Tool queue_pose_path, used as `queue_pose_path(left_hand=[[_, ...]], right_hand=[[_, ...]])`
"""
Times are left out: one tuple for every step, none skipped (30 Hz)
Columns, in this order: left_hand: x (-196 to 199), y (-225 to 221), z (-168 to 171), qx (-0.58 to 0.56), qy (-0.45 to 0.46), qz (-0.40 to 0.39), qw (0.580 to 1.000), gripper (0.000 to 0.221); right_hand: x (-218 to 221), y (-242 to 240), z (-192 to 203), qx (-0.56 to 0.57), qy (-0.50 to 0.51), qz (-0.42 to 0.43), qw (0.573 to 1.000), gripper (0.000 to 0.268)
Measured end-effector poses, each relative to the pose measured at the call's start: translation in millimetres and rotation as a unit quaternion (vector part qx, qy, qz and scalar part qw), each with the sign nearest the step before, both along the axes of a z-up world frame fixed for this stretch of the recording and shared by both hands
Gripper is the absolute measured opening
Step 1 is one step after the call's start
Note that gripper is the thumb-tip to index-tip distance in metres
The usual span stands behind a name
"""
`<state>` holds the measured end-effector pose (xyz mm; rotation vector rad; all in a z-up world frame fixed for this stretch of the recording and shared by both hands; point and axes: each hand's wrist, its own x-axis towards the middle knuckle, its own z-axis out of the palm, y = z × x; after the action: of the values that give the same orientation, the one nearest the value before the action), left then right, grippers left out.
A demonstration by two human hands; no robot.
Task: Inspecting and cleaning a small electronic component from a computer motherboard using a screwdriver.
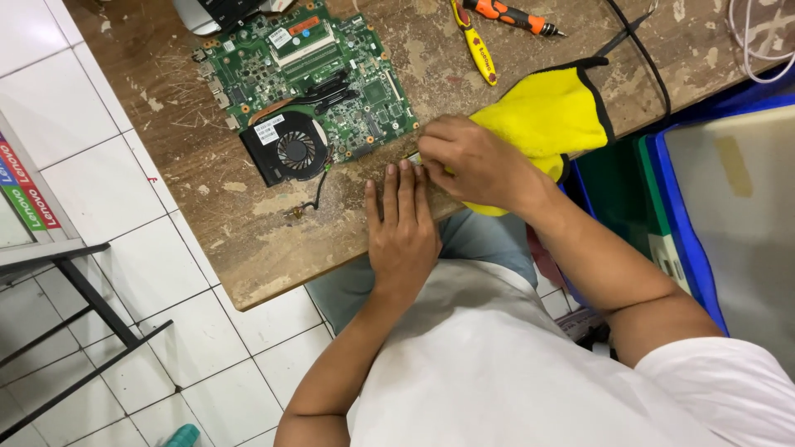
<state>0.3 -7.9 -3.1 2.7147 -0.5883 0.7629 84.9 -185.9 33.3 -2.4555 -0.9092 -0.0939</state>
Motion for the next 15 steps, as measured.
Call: queue_pose_path(left_hand=[[0.1,0.1,1.2,0.000,-0.002,0.000,1.000,0.045],[0.0,-0.2,2.3,0.001,-0.001,0.001,1.000,0.045],[-0.2,-0.7,3.0,0.002,0.000,0.001,1.000,0.045],[-0.6,-0.1,3.2,0.003,0.002,0.001,1.000,0.045],[-1.2,0.3,3.2,0.003,0.002,0.002,1.000,0.046],[-0.3,-0.2,3.5,0.003,0.002,0.001,1.000,0.046],[0.5,-0.9,3.6,0.003,0.002,0.001,1.000,0.046],[0.3,-0.5,3.7,0.004,0.002,0.001,1.000,0.046],[0.1,0.1,3.9,0.006,0.003,0.001,1.000,0.046],[0.0,0.7,4.3,0.007,0.003,0.001,1.000,0.046],[0.0,1.4,4.7,0.007,0.004,0.001,1.000,0.047],[0.3,0.9,4.9,0.004,0.004,0.001,1.000,0.047],[0.9,0.9,5.1,0.004,0.004,0.001,1.000,0.047],[0.6,0.7,5.3,0.005,0.003,0.003,1.000,0.047],[0.5,0.4,5.5,0.006,0.003,0.006,1.000,0.047]], right_hand=[[-0.3,-0.7,0.0,0.000,-0.002,0.000,1.000,0.014],[-0.4,-1.6,0.1,0.003,0.011,0.004,1.000,0.015],[-0.5,-2.6,-0.3,0.005,0.025,0.007,1.000,0.016],[2.7,-2.0,-2.8,0.006,0.026,0.007,1.000,0.016],[5.7,-1.6,-5.5,0.009,0.018,0.006,1.000,0.016],[9.9,-2.2,-7.4,0.011,0.009,0.004,1.000,0.017],[13.5,-0.9,-5.1,0.011,0.009,0.004,1.000,0.017],[16.4,1.5,-3.4,0.017,0.004,-0.003,1.000,0.021],[19.2,4.1,-1.6,0.023,-0.002,-0.010,1.000,0.025],[18.8,5.0,-0.4,0.024,-0.002,-0.010,1.000,0.025],[18.5,6.0,0.9,0.022,-0.005,-0.013,1.000,0.025],[18.4,5.8,2.4,0.019,-0.008,-0.016,1.000,0.025],[18.1,6.4,2.6,0.019,-0.008,-0.016,1.000,0.025],[17.1,6.7,2.6,0.027,-0.011,-0.021,0.999,0.026],[16.2,7.1,2.6,0.035,-0.014,-0.026,0.999,0.026]])
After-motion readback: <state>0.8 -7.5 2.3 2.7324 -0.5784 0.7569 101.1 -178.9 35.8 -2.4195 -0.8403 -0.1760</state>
